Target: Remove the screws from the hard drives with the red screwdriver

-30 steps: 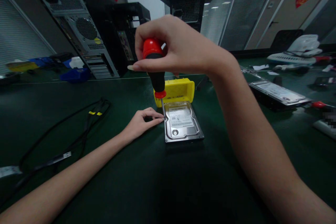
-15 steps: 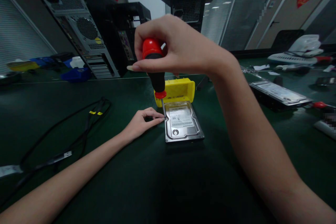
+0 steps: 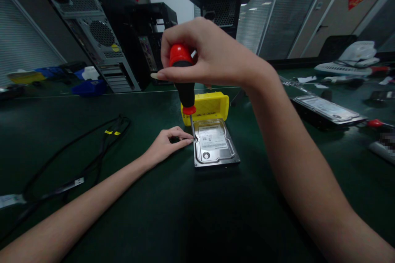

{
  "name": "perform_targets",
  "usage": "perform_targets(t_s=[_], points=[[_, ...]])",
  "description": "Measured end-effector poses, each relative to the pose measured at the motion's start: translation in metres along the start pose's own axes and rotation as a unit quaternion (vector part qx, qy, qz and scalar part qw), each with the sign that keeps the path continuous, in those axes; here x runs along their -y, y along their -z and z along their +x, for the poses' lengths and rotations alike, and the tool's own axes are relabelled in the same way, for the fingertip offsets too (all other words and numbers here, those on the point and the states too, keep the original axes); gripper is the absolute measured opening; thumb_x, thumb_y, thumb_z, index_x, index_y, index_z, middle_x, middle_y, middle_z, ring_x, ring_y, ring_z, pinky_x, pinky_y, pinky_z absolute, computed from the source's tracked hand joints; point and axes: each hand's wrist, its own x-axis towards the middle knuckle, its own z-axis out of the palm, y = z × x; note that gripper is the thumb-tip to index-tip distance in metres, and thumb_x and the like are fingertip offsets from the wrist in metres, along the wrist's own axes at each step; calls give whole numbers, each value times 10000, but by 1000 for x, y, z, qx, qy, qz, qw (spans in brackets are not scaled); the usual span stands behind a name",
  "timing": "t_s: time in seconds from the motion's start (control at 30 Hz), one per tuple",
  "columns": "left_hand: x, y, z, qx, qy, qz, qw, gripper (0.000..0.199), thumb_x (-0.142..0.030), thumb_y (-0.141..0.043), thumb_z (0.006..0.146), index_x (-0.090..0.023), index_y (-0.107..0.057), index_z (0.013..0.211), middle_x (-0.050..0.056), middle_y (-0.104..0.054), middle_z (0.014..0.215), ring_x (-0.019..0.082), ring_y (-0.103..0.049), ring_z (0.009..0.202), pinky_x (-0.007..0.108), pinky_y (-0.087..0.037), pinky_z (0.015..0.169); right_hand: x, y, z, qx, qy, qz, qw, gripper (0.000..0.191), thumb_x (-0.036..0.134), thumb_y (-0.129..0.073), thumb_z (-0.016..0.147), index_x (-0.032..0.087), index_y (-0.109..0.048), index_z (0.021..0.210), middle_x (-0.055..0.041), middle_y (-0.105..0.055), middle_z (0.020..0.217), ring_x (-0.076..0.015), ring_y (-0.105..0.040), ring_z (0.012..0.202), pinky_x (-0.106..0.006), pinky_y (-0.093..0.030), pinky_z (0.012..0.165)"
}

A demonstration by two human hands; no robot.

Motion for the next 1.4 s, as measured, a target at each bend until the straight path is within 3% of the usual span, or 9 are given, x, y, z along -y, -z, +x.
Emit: perform_targets(t_s=[0.1,0.27,0.33,0.47,0.6,0.77,0.97,1.27,1.4], points=[[0,0,0,0,-1,0,1000,225,-368,-650,826,-217,-740,966,30,-623,888,188,-569,853,316,-434,745,-2,0,0,-1,3,-7,1000,541,567,-431,842,96,-643,1002,10,-626,968,-90,-549,873,-200,-466,723],[-1,0,-1,-1,2,-1,1000,230,-372,-644,829,-213,-740,965,36,-627,904,192,-569,859,319,-441,746,-7,-1,-1,-23,49,-3,999,807,515,45,889,105,-646,969,6,-642,895,-115,-566,909,-205,-459,669],[-1,0,-1,0,4,-3,1000,231,-372,-644,827,-213,-741,964,38,-628,907,195,-571,865,321,-445,745,-6,-1,0,-25,48,0,999,873,499,125,873,103,-649,956,-2,-638,863,-126,-565,940,-206,-464,661],[-4,1,-2,1,8,-4,1000,229,-370,-636,827,-216,-744,958,43,-631,914,202,-574,879,330,-456,753,-2,0,0,-7,24,-18,1000,806,674,-98,850,102,-655,961,0,-643,887,-131,-568,955,-222,-482,732],[-7,1,-2,-2,12,0,1000,231,-376,-635,822,-216,-747,945,47,-633,907,204,-574,866,337,-463,748,2,1,0,0,9,-17,1000,596,622,-391,848,107,-642,1014,-9,-641,945,-124,-566,948,-233,-487,774],[-5,1,-2,-1,7,5,1000,241,-387,-638,819,-215,-746,949,47,-637,901,202,-571,858,330,-459,743,3,1,0,8,1,-4,1000,677,570,-127,896,135,-641,968,3,-632,948,-119,-569,945,-219,-478,735],[-2,1,-1,3,1,7,1000,242,-387,-638,825,-215,-744,958,42,-637,906,197,-576,861,320,-451,747,1,0,0,4,-3,-32,999,542,559,-366,872,113,-636,1017,-19,-626,965,-122,-560,927,-232,-469,761],[-3,0,-2,1,-4,9,1000,245,-388,-636,824,-215,-743,961,45,-635,907,199,-574,861,321,-453,738,-1,0,0,-18,21,-44,999,727,662,-165,845,145,-657,983,6,-650,957,-123,-568,895,-228,-450,720],[-5,0,-2,-10,-15,25,1000,234,-366,-643,817,-207,-745,954,48,-628,880,193,-567,823,320,-455,715,1,-1,0,-9,-6,-44,999,679,655,-257,847,127,-650,1014,-5,-634,968,-131,-561,917,-246,-451,780]])
